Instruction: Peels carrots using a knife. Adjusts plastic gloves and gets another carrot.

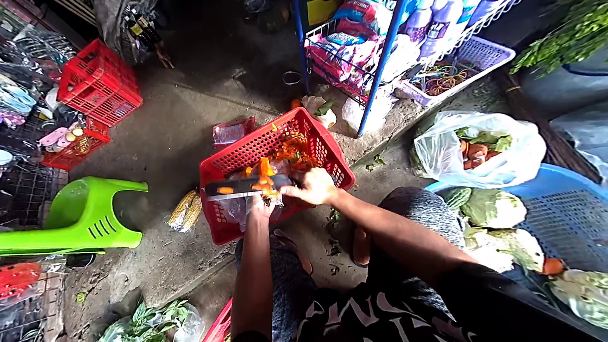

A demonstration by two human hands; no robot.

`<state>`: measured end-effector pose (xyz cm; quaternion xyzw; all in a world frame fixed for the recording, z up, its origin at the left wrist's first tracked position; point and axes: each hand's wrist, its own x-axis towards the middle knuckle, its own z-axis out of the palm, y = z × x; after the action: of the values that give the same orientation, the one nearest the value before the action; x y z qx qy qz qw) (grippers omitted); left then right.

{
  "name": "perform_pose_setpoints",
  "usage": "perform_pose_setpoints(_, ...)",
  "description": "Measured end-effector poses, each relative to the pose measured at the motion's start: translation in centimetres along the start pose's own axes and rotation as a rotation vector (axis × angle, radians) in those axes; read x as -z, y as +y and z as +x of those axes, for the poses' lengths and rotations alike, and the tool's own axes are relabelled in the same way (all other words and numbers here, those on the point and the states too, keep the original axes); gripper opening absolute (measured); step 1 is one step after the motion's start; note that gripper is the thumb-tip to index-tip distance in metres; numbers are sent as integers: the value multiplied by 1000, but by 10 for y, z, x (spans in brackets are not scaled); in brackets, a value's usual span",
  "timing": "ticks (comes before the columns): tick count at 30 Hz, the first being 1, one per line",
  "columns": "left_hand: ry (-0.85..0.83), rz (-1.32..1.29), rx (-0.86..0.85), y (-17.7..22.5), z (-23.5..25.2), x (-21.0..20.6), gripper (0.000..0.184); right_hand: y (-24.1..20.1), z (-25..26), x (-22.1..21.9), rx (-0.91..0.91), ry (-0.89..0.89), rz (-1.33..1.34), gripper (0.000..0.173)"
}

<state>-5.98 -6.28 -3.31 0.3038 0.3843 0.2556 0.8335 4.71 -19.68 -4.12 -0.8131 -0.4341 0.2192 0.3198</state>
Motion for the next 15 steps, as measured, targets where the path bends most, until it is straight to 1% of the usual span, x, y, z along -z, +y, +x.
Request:
perform_pose_setpoints(3, -126, 19, 105, 2, 6, 4, 45, 19, 20, 15, -304, -59, 79, 84)
perform_pose_setpoints(5, -180, 34, 91, 3, 10, 3, 46, 28, 30, 18, -440, -33, 146, 80)
perform_pose_setpoints(6, -171, 54, 58, 3, 14, 2, 43, 28, 31, 19, -460, -26, 183, 79)
perform_pose_setpoints(8, -79, 121, -27, 0, 18, -1, 37, 23, 25, 19, -443, -42, 203, 79)
perform_pose_setpoints(10, -8, 123, -48, -1, 23, 0, 35, 14, 18, 21, -392, -72, 143, 78)
perform_pose_setpoints(12, -7, 57, -36, 4, 26, -3, 39, 8, 14, 19, -329, -94, 103, 79)
perform_pose_setpoints(15, -58, -33, -9, 14, 21, -6, 37, 5, 11, 10, -213, -111, 54, 85)
